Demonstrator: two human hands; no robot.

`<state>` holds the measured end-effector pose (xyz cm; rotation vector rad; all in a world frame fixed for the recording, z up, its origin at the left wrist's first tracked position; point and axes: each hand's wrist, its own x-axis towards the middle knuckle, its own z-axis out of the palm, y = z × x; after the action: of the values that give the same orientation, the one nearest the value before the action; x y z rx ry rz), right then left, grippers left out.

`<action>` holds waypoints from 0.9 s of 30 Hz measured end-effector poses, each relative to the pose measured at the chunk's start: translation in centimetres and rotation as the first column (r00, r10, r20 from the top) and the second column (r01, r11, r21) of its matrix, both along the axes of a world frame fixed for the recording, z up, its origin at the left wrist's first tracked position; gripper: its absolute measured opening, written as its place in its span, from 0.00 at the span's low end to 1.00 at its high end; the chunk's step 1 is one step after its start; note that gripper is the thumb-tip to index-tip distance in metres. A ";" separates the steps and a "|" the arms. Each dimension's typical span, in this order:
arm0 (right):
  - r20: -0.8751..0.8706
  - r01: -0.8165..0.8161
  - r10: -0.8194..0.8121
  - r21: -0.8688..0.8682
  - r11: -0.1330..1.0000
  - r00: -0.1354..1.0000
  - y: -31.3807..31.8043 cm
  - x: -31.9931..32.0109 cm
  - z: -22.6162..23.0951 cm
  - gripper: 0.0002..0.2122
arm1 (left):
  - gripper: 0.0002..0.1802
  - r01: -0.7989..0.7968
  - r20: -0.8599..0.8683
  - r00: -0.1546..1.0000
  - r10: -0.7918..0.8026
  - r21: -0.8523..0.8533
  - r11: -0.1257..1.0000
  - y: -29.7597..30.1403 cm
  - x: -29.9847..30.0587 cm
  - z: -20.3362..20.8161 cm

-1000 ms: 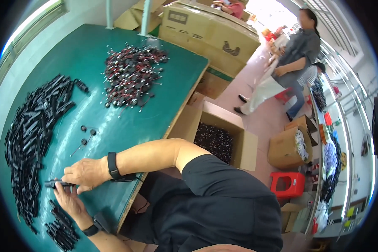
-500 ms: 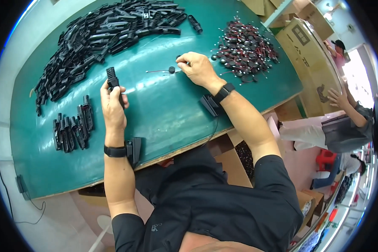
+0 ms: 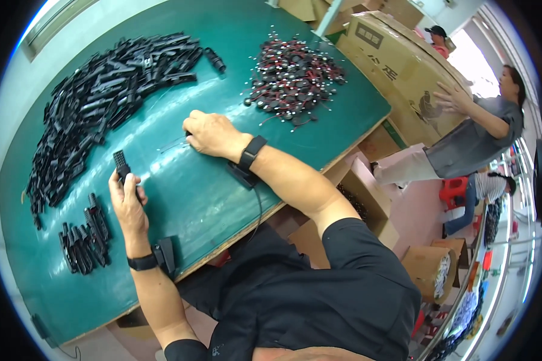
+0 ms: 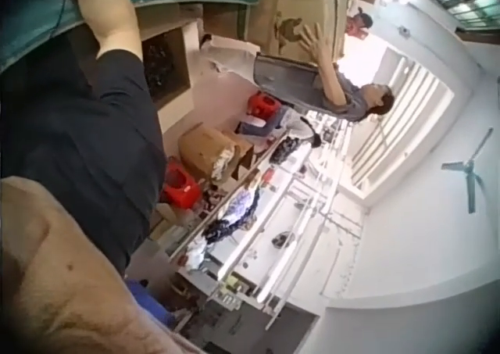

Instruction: The person picks up a black plastic housing and a speaker with wires, threads the wires through the housing, and presses the speaker into the end. They then snap a matching plastic cover onto the housing and place the completed assembly onto the table.

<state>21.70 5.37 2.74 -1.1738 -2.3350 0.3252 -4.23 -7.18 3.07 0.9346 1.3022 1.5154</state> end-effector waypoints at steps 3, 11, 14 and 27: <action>-0.231 0.000 0.006 0.026 1.000 0.973 -0.2 -0.2 -0.4 0.06 | 0.24 -0.046 -0.027 0.999 0.045 -0.042 0.998 -0.6 0.4 -0.5; -0.568 -0.102 0.024 -0.105 0.989 0.822 0.7 -0.2 1.0 0.08 | 0.25 0.123 -0.468 0.881 -0.068 0.087 0.989 0.8 -1.4 -0.1; -0.649 -0.185 0.046 -0.147 0.972 0.759 -0.5 -1.7 1.8 0.09 | 0.26 0.144 -0.500 0.860 -0.101 0.049 0.988 0.1 -2.3 -0.1; -0.528 -0.057 0.283 0.404 0.913 0.801 -0.8 -1.3 3.9 0.17 | 0.25 0.179 -0.618 0.780 -0.098 0.069 0.981 1.3 -1.4 -0.4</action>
<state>20.38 4.53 6.69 -0.5640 -1.8463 0.2440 -5.59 -5.92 2.69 1.6686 1.5477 1.2210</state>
